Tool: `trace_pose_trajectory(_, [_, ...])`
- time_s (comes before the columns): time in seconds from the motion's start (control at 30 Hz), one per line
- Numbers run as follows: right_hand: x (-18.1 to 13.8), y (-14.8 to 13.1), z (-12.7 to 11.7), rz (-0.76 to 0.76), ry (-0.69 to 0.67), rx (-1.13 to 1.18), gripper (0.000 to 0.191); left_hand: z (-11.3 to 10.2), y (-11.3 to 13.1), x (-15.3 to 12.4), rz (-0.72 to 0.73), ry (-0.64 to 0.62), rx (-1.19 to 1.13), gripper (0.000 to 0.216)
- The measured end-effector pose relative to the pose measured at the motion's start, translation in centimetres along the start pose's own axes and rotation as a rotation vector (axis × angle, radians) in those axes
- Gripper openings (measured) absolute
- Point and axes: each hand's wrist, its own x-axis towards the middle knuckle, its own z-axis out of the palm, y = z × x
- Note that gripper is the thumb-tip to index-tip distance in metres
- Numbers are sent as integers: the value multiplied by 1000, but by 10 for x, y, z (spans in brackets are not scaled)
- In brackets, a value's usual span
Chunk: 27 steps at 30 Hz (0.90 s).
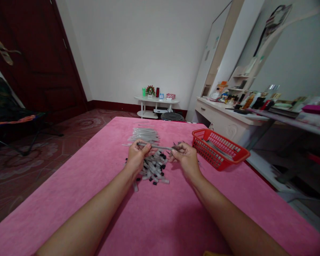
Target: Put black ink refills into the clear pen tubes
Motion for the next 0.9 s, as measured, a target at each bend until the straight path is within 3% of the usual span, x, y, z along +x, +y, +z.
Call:
trace_pose_trajectory(0.23, [12, -2, -17, 504, -186, 234, 8, -6, 8, 1, 67, -114, 106, 36])
trace_pose_trajectory(0.37, [14, 0, -20, 602, -237, 289, 9, -7, 12, 1, 54, -141, 120, 36])
trace_pose_trajectory(0.53, [6, -1, -9, 357, -142, 136, 16, -6, 6, 0, 49, -84, 105, 39])
trace_pose_trajectory(0.7, [4, 1, -3, 82, -168, -110, 16, -8, -1, 7, -12, -4, 46, 39])
trace_pose_trajectory(0.83, [9, 6, -10, -149, -81, -416, 3, -18, 3, 19, 7, 157, 15, 36])
trace_pose_trajectory(0.9, [12, 9, -18, -161, -95, -503, 2, -25, 6, 24, 30, 233, -2, 34])
